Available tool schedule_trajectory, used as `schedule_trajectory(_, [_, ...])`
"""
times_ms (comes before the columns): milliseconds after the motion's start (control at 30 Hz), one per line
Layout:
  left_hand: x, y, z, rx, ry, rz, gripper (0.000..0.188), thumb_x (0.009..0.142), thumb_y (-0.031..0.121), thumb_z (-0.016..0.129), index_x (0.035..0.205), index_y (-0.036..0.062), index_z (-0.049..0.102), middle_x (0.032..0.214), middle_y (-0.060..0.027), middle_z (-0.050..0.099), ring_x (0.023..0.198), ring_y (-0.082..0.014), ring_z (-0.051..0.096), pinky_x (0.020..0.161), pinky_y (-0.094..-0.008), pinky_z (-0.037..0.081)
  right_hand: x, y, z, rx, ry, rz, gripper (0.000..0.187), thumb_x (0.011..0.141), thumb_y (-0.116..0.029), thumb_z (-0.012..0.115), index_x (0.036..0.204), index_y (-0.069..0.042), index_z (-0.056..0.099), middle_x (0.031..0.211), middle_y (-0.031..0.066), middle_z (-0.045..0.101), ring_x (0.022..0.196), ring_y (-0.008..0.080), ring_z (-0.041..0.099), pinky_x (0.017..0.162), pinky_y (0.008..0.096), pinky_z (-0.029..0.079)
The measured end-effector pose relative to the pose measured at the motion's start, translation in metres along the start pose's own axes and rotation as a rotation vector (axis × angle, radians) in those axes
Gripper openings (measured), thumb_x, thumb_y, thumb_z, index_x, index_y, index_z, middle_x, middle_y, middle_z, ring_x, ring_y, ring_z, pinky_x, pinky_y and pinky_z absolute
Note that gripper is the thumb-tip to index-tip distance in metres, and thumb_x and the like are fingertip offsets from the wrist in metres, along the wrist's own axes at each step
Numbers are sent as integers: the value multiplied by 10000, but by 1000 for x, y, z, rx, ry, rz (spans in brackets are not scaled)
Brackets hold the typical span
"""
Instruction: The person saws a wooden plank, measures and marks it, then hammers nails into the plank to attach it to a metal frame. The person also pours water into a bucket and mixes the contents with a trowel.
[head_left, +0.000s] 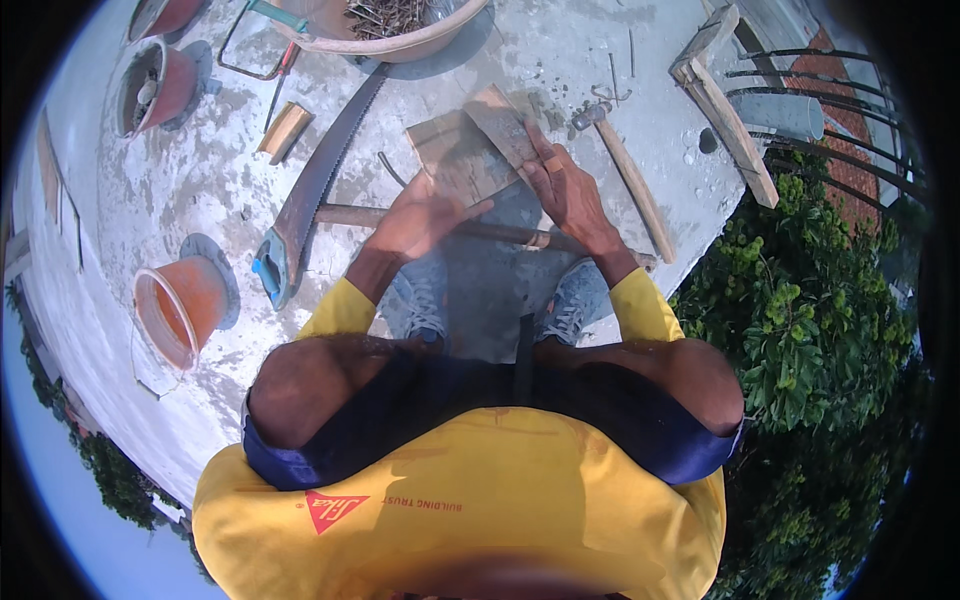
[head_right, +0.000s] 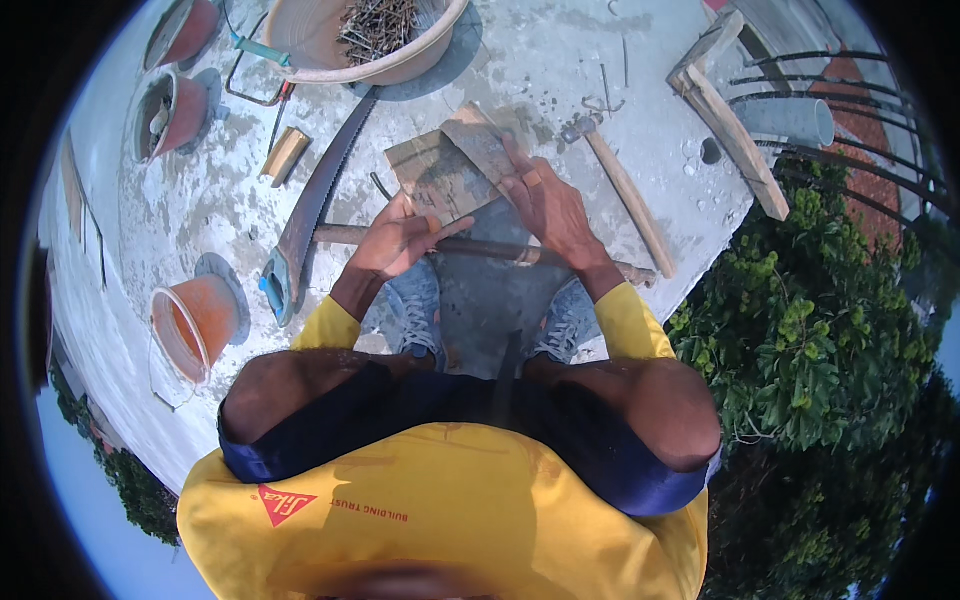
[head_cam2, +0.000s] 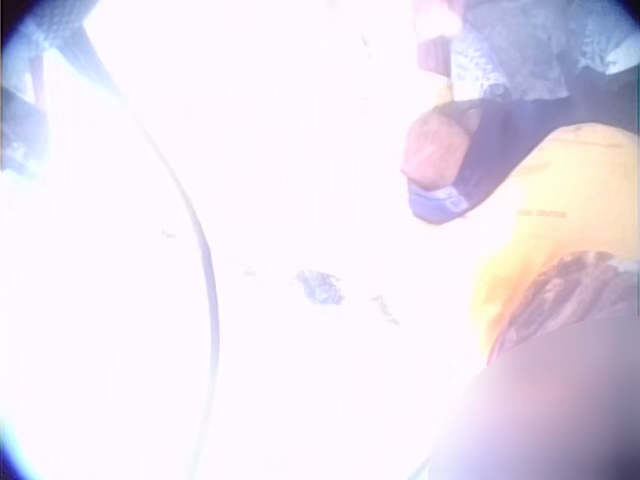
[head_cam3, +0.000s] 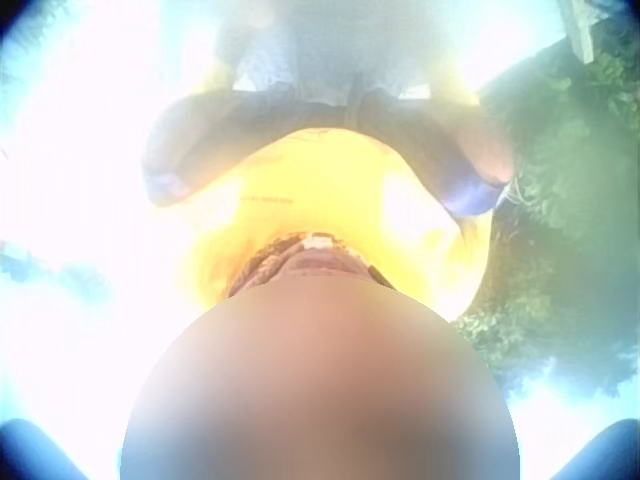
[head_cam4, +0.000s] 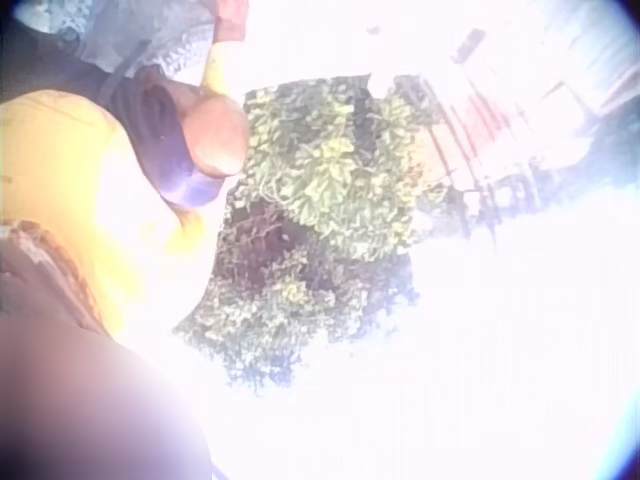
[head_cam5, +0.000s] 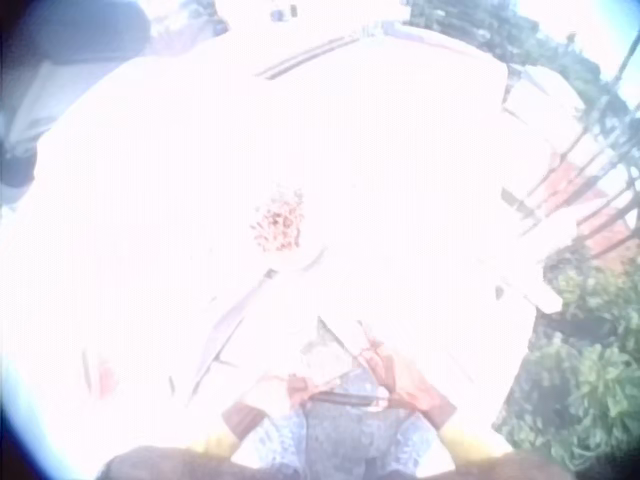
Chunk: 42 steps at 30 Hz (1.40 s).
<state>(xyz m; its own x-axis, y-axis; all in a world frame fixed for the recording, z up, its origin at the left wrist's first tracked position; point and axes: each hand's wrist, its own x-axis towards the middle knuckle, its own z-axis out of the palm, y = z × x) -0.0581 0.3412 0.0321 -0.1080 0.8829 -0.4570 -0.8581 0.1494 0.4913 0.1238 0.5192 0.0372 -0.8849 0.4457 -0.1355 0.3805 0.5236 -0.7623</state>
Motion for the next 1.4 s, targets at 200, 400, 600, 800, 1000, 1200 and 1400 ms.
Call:
schedule_trajectory(200, [2,0,2,90,58,-100,795,912,-122,550,1640,53,281,1565,-158,501,1444,-305,522,1221,-500,442,6,5,7,1,1,-46,620,1109,-399,513,1687,-274,328,1048,215,628,875,434,689,766,505,572])
schedule_trajectory(400, [2,-18,-22,77,88,-74,574,994,-45,560,1545,33,415,1453,-161,602,1326,-315,624,1077,-453,559,10,38,13,-81,76,67,641,1098,-401,526,1688,-290,301,1082,251,649,887,470,692,757,532,564])
schedule_trajectory(600, [2,-15,-50,191,222,-34,366,1054,86,597,1395,-34,546,1321,-193,680,1240,-332,689,979,-448,619,4,76,-10,-290,177,339,656,1096,-390,518,1696,-262,284,1094,292,635,884,492,686,762,556,557])
schedule_trajectory(800, [-20,25,-25,-148,164,92,426,1037,123,653,1408,-57,546,1344,-188,674,1194,-280,703,1016,-423,595,-29,53,-2,-257,375,90,604,1094,-384,577,1593,-74,435,1102,143,644,987,288,655,889,417,521])
schedule_trajectory(1000, [12,-4,12,-56,23,-70,671,1020,123,691,1581,-27,354,1482,-218,571,1335,-367,616,1098,-515,556,2,38,5,1224,150,393,416,1059,-300,701,1379,-77,558,1172,42,670,1029,164,683,820,341,554])
schedule_trajectory(1200, [44,55,8,275,468,282,884,1043,478,676,1635,26,200,1351,-264,629,1192,-390,703,1008,-502,599,-13,53,-13,1217,417,450,344,1042,-173,717,1337,-92,560,1165,15,685,1066,145,685,885,336,574])
schedule_trajectory(1400, [88,155,-16,263,418,272,561,1075,419,585,1308,-81,485,1119,-313,694,883,-392,788,608,-352,669,-24,51,-21,1045,410,409,402,1071,-260,672,1384,-34,564,1041,-21,670,886,46,604,774,227,491])
